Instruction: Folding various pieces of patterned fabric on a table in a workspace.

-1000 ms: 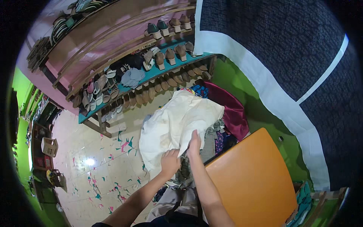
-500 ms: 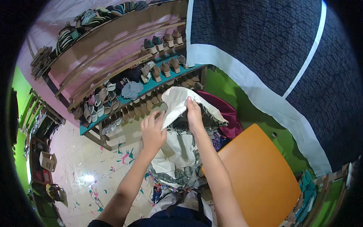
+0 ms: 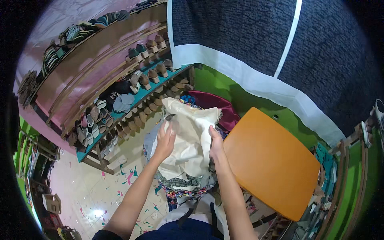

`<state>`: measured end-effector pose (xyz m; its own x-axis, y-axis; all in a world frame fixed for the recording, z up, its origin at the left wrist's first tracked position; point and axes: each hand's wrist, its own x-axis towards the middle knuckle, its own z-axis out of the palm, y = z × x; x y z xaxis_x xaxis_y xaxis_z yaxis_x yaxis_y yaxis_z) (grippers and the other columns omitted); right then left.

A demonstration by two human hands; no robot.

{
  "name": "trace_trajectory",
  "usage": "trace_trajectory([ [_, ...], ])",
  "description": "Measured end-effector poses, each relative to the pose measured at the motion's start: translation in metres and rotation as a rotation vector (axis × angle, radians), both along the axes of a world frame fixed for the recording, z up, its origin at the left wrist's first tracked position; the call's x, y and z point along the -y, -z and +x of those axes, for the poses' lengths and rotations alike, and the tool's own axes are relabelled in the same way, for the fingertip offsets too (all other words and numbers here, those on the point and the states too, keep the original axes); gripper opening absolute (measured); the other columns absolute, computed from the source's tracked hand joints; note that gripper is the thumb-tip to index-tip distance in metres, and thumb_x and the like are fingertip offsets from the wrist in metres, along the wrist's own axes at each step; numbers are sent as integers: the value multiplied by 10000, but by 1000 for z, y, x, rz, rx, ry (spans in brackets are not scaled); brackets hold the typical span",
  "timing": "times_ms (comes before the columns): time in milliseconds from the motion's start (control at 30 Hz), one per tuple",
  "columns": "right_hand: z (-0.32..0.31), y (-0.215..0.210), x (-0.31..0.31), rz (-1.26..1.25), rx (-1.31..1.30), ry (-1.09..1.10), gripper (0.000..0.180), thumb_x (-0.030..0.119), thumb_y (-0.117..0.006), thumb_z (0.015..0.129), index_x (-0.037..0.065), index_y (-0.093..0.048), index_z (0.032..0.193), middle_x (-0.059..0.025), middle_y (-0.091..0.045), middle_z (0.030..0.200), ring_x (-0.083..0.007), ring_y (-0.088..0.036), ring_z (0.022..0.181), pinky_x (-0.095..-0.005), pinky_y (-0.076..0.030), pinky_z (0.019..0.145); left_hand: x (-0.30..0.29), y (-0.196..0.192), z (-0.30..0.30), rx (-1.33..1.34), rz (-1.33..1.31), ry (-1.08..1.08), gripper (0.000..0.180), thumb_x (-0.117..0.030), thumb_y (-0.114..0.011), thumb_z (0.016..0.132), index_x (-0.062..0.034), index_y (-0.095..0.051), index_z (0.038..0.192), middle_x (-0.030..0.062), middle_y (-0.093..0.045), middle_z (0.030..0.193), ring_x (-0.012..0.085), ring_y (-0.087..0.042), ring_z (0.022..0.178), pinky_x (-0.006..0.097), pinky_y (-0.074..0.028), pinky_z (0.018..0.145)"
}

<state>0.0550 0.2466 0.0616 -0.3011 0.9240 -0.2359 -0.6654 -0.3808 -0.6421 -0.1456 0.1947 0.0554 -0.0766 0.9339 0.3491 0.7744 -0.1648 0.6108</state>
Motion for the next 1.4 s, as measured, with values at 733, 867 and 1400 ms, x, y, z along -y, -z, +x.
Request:
trace_trajectory([
  [733, 113, 50, 225, 69, 516, -638, 261, 219, -527, 850, 3, -592, 981, 0, -587, 856, -75, -518, 765, -238, -416, 695, 145, 14, 110, -767, 264, 892, 96, -198, -538, 691, -175, -617, 641, 23, -458, 1194, 254, -339, 1191, 416, -239, 1033],
  [867, 132, 47, 248, -76, 561, -689, 353, 316, -522, 847, 19, -578, 1029, -16, -592, 909, -90, -515, 798, -226, -399, 737, 176, 16, 112, -785, 327, 885, 97, -218, -544, 684, -180, -610, 623, -3, -505, 1094, 228, -373, 1148, 434, -228, 1033],
  [1400, 72, 78, 269, -25, 798, -225, 113, 91, -537, 771, 22, -519, 683, -63, -482, 656, -140, -458, 634, -297, -361, 513, 274, 34, 110, -126, 13, 815, 285, -231, -589, 702, -130, -592, 968, 102, -460, 1163, 255, -403, 1128, 410, -322, 939],
])
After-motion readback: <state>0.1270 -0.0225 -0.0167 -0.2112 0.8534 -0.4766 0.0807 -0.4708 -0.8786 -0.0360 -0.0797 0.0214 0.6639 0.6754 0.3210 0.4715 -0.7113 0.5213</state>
